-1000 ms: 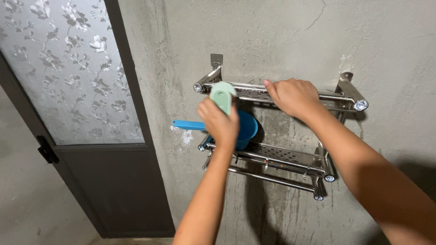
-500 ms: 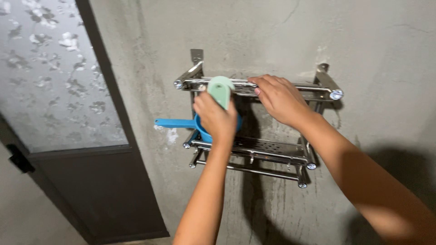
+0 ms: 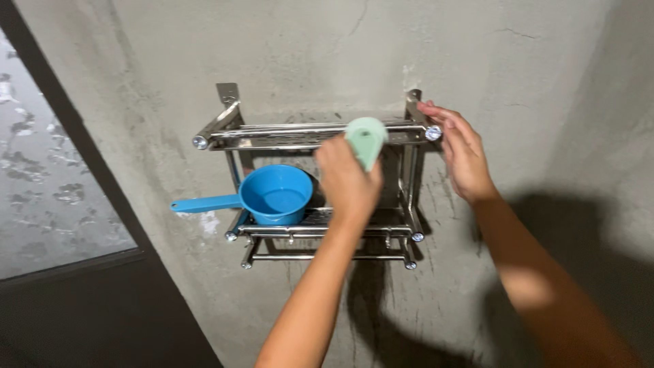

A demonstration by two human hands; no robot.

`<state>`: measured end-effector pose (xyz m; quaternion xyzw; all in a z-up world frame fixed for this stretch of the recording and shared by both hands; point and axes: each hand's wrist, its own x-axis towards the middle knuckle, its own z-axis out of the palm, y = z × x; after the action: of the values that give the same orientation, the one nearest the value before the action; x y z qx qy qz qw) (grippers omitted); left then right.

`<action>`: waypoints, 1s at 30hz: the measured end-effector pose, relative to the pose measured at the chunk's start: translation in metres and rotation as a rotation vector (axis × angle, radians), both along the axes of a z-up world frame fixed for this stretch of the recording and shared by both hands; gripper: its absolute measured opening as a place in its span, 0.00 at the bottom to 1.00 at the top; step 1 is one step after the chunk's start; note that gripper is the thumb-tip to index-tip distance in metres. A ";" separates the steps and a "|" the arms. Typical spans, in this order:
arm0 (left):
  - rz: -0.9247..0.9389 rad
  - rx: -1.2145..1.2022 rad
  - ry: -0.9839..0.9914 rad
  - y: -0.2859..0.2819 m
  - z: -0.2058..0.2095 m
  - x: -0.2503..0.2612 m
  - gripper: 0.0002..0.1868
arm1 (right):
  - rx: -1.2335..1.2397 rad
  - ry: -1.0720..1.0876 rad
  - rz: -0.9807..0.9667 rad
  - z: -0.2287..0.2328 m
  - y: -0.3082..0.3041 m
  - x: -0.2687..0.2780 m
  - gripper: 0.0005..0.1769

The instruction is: The person scrubs a wall-mounted metal rack with a brush, focusing on the bars and joints. They then use a blue plastic scoop to pour water over the rack to rinse it.

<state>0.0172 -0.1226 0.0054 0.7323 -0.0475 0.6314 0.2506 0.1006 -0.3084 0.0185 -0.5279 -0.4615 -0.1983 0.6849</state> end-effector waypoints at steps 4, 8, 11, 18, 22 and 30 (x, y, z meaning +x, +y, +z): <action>-0.173 -0.033 0.027 -0.044 -0.001 0.008 0.26 | -0.082 -0.009 -0.024 -0.008 -0.009 0.020 0.21; -0.188 0.100 -0.008 -0.056 -0.008 0.005 0.29 | -0.122 -0.056 -0.024 -0.009 -0.015 0.031 0.21; -0.149 0.154 -0.011 -0.057 -0.008 0.002 0.29 | -0.145 -0.118 -0.073 -0.010 -0.015 0.032 0.20; -0.129 0.305 -0.045 -0.064 0.003 -0.008 0.30 | -0.202 -0.126 -0.157 -0.007 -0.019 0.026 0.20; -0.066 0.353 0.126 -0.048 0.014 -0.024 0.34 | -0.181 0.068 -0.094 -0.008 -0.020 0.023 0.23; -0.256 0.265 0.367 -0.024 0.119 0.038 0.35 | 0.119 -0.094 -0.415 -0.032 0.002 -0.007 0.23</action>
<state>0.0547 -0.1469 0.1241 0.8490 -0.1761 0.4395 0.2348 0.0935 -0.3063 -0.0138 -0.5606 -0.3616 -0.3862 0.6370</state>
